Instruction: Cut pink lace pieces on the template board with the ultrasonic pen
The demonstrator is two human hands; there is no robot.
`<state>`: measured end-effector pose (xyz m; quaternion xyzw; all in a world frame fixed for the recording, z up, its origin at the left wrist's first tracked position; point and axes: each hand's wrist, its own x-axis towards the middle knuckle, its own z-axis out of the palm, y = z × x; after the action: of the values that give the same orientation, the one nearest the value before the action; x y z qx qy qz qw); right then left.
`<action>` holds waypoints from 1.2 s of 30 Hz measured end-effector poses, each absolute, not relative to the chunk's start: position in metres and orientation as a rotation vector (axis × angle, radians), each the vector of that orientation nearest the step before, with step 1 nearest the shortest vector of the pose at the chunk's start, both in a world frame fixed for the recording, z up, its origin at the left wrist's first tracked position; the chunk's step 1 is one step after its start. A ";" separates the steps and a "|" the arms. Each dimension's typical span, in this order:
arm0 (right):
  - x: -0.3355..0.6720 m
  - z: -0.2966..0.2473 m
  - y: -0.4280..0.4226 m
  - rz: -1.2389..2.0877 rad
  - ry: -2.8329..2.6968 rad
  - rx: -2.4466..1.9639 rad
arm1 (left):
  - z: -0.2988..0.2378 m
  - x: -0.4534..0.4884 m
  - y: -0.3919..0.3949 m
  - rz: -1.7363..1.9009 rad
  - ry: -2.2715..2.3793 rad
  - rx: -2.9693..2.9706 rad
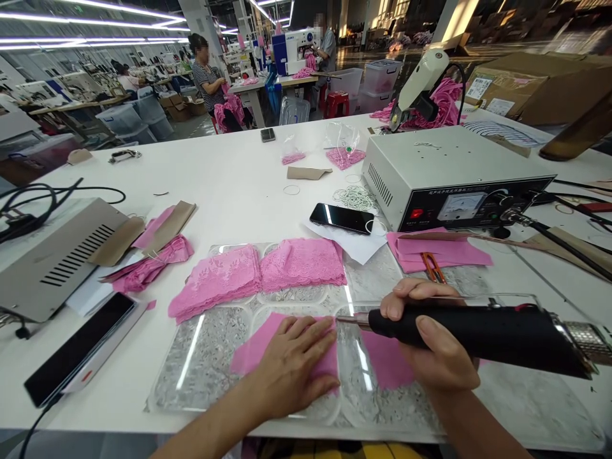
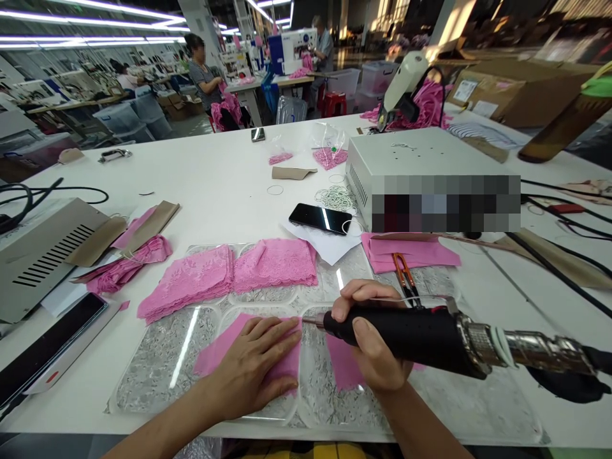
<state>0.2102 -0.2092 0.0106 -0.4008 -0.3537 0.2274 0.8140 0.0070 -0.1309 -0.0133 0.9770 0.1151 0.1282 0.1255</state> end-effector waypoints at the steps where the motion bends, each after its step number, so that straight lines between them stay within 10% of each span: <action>1: 0.210 0.011 -0.209 0.486 -0.755 -0.852 | -0.013 0.007 -0.131 0.383 0.337 2.847; 36: 0.211 0.010 -0.206 0.497 -0.822 -0.847 | -0.011 0.007 -0.129 0.354 0.312 2.863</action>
<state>0.2106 -0.2061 0.0097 -0.3951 -0.3834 0.2318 0.8020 0.0073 -0.1291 -0.0109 0.9796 0.1068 0.1210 0.1196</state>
